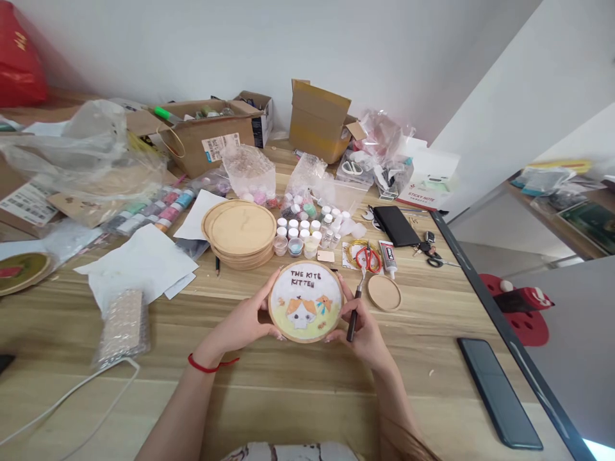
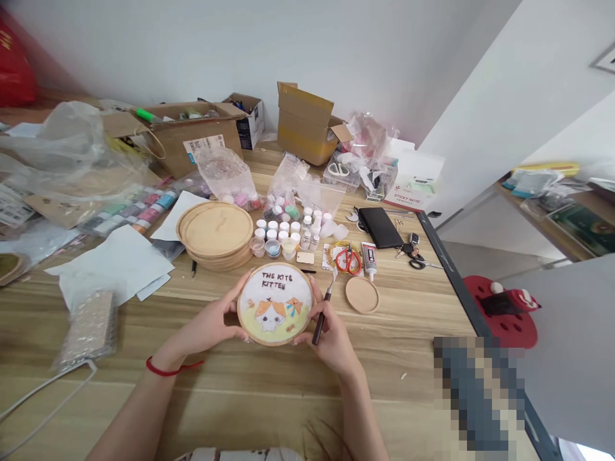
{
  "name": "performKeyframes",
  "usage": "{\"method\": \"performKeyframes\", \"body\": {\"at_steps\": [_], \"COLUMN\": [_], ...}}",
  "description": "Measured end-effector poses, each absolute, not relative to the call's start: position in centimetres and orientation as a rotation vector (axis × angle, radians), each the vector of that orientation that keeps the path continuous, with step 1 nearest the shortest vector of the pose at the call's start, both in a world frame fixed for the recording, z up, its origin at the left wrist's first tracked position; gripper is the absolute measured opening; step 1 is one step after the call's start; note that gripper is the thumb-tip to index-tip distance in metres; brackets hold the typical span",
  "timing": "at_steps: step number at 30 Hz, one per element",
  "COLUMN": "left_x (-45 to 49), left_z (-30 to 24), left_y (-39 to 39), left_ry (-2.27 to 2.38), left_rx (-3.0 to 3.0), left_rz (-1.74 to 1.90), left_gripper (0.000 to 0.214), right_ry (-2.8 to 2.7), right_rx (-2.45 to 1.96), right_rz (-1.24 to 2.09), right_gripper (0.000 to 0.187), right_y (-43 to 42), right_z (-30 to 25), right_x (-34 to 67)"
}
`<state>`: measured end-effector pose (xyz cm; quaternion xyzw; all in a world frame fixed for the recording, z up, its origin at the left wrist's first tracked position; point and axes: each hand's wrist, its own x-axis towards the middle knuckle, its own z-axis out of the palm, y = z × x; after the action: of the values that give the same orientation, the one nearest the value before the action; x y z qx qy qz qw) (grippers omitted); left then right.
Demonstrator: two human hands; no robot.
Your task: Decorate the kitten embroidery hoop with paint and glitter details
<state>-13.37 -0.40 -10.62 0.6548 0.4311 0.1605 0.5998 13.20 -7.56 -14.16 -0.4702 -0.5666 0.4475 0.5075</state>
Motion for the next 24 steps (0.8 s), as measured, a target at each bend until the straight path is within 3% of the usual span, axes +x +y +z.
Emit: {"method": "performKeyframes", "body": {"at_steps": [14, 24], "left_x": [-12.59, -12.94], "left_z": [-10.59, -10.87], "left_y": [-0.75, -0.72], "left_ry": [1.054, 1.024], "left_rx": [1.616, 1.371], "left_rz": [0.472, 0.536], "left_gripper": [0.117, 0.119], "right_ry": [-1.338, -1.15], "right_rx": [-1.181, -1.086], "right_rz": [1.154, 1.224], "right_gripper": [0.062, 0.064], "right_y": [-7.38, -7.74], "right_z": [-13.94, -13.65], "right_x": [13.19, 14.18]}}
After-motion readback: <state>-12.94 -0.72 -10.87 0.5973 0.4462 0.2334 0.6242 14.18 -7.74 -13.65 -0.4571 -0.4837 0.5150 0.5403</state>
